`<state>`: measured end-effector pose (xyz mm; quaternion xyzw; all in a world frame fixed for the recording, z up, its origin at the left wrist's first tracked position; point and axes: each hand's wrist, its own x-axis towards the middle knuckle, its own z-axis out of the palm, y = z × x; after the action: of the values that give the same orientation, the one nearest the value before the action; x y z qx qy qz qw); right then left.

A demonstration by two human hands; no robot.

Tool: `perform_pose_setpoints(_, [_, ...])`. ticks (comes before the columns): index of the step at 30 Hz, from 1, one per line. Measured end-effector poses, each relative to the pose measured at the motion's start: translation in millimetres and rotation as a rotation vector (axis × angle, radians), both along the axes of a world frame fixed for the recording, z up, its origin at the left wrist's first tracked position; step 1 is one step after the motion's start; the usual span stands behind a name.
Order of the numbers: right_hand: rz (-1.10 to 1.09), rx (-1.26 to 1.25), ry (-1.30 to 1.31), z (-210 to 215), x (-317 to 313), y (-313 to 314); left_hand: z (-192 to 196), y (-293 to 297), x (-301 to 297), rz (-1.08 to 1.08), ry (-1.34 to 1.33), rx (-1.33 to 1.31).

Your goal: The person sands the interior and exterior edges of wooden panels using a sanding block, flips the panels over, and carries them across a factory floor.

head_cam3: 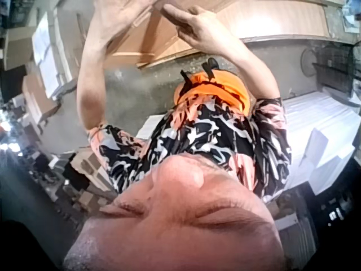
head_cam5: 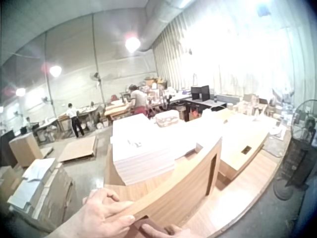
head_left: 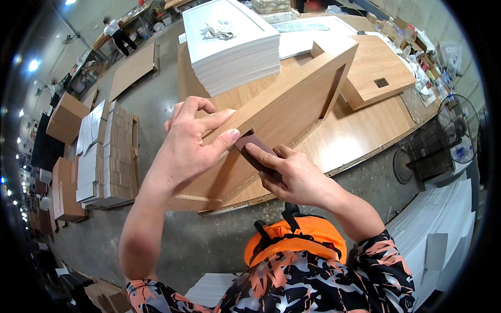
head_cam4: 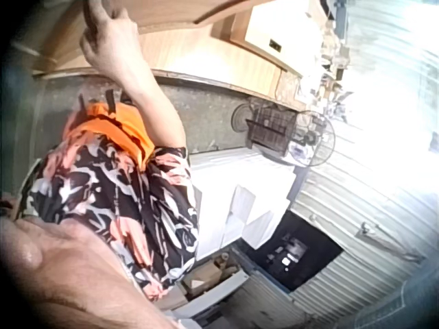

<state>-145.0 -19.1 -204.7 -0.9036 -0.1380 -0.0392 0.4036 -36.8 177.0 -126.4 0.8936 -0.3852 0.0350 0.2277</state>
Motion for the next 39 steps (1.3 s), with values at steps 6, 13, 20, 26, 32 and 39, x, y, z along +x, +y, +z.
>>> perform_pose_setpoints(6, [-0.069, 0.049, -0.267, -10, 29, 11, 1, -13, 8, -0.006, 0.004, -0.007])
perform_pose_setpoints(13, [-0.12, -0.117, -0.037, 12, 10, 15, -3, -5, 3, -0.008, -0.006, -0.019])
perform_pose_setpoints(20, [-0.081, 0.021, -0.027, -8, -4, 9, -5, -2, 6, -0.01, -0.015, -0.016])
perform_pose_setpoints(26, [-0.087, 0.112, -0.219, -8, 30, 16, 0, -11, 8, 0.0, -0.004, -0.004])
perform_pose_setpoints(32, [-0.072, 0.025, -0.208, -1, -4, 5, -3, -5, 3, 0.018, 0.011, -0.009])
perform_pose_setpoints(39, [-0.044, 0.045, -0.236, -5, 20, 10, -6, -7, 8, 0.015, 0.061, -0.026])
